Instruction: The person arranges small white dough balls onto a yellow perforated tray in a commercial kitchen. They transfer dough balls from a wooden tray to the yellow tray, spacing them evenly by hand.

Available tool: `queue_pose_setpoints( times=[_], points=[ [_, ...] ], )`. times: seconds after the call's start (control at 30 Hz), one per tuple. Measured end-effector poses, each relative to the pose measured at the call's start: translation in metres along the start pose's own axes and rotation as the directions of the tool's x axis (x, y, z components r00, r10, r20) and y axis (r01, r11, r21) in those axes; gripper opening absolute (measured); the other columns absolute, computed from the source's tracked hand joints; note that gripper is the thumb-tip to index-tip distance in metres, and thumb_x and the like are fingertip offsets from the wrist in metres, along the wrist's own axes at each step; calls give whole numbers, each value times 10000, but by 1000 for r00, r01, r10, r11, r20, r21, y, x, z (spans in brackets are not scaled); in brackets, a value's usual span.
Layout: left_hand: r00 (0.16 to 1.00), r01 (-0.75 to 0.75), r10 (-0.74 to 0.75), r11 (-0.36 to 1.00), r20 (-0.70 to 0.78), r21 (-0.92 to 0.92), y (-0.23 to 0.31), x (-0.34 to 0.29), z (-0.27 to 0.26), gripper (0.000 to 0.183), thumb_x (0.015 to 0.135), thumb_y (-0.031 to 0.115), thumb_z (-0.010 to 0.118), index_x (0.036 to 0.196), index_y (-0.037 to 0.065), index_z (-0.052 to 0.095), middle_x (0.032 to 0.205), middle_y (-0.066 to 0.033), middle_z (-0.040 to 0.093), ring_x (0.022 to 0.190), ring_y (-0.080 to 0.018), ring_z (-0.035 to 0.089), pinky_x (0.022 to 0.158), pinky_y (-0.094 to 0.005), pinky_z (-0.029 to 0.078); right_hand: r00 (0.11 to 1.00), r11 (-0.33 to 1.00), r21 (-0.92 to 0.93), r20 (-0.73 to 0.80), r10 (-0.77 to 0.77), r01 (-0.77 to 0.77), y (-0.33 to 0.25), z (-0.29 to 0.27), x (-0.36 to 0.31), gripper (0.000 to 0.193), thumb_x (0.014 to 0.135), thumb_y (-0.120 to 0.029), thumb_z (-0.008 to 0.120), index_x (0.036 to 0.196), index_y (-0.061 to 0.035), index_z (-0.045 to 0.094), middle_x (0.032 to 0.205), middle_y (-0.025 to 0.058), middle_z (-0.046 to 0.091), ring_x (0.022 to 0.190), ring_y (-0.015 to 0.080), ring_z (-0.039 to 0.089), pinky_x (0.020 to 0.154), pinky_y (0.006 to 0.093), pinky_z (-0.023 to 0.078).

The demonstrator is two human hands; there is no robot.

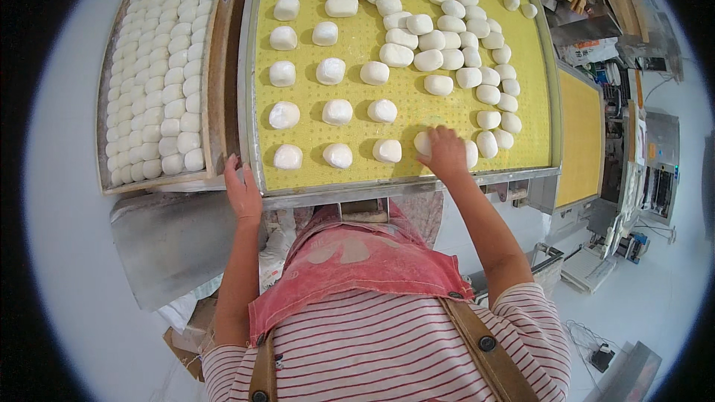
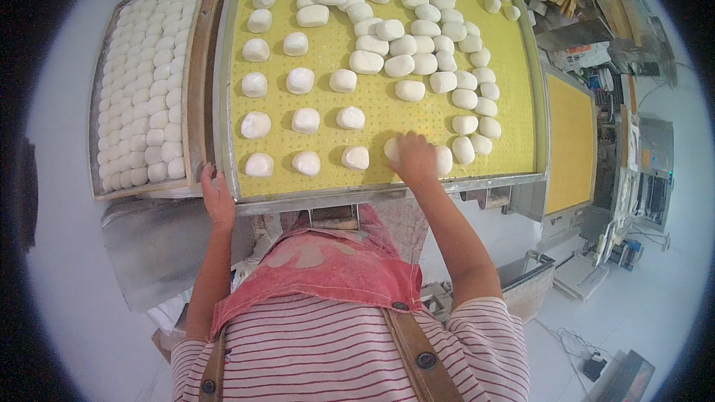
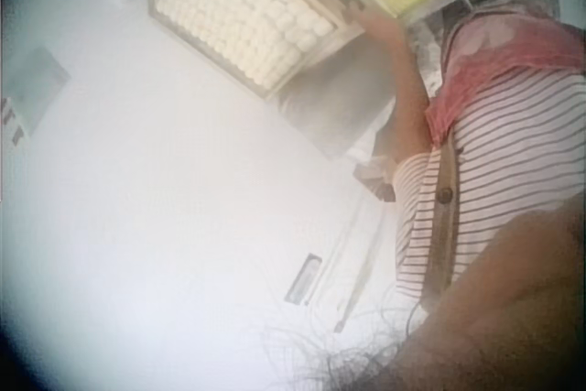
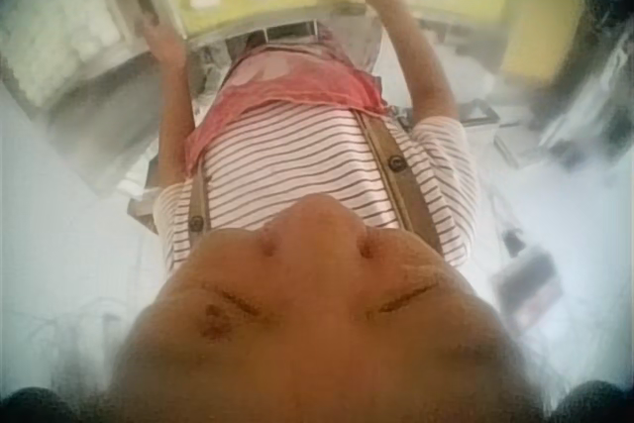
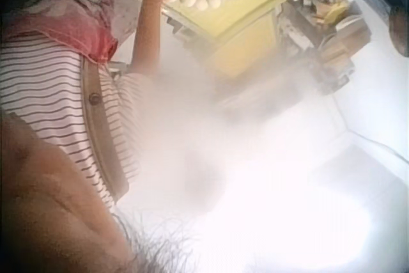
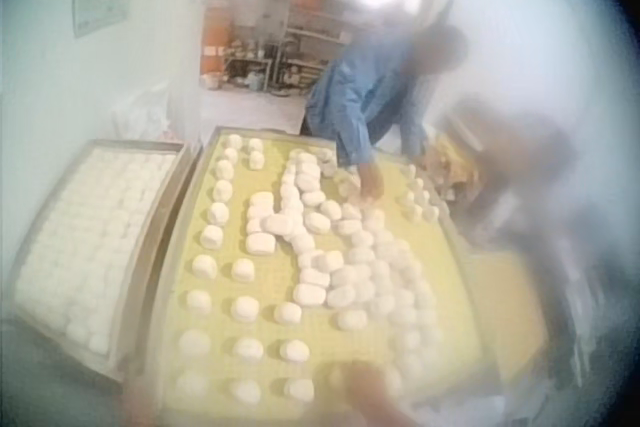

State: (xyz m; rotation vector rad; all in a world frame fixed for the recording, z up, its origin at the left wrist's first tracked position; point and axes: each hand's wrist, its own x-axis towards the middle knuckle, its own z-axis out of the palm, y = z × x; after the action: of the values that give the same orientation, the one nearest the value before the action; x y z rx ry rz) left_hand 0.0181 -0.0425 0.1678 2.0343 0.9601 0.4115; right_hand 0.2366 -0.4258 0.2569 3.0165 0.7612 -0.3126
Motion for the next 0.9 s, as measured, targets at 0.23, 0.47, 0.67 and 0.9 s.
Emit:
queue_pose_setpoints(
  times=[0.23,0.47,0.67,0.9],
  points=[
    [999,-43,43,999,-6,-24,-10,0,-1,418,983,171,502,1339,-44,462,1294,-210,550,1206,-327,524,1049,-398,381,998,999,32,44,-45,44,6,10,-13,505,709,-315,800,1092,-82,568,1019,126,567,943,335,611,737,461,528],
    [996,-86,85,996,-16,-31,-10,1,2,416,984,168,502,1348,-31,461,1294,-201,554,1208,-317,525,1052,-394,380,999,994,103,-47,-20,25,-14,21,-20,510,715,-314,805,1089,-75,552,1009,144,570,848,349,640,687,454,529],
    [998,-46,44,996,-34,-76,-6,-1,4,416,989,173,497,1357,-18,459,1291,-194,558,1202,-310,530,1048,-393,383,996,993,86,33,84,-87,-7,27,-17,469,772,-300,770,1079,-48,521,1051,157,571,854,361,657,706,454,541],
    [990,-110,111,994,-84,15,-3,-2,-10,395,977,144,492,1333,-26,472,1298,-196,550,1214,-319,517,1056,-401,372,997,985,151,30,77,-81,-1,7,-23,512,776,-323,749,1144,-43,531,1058,149,594,979,353,629,771,458,535]
  ],
)
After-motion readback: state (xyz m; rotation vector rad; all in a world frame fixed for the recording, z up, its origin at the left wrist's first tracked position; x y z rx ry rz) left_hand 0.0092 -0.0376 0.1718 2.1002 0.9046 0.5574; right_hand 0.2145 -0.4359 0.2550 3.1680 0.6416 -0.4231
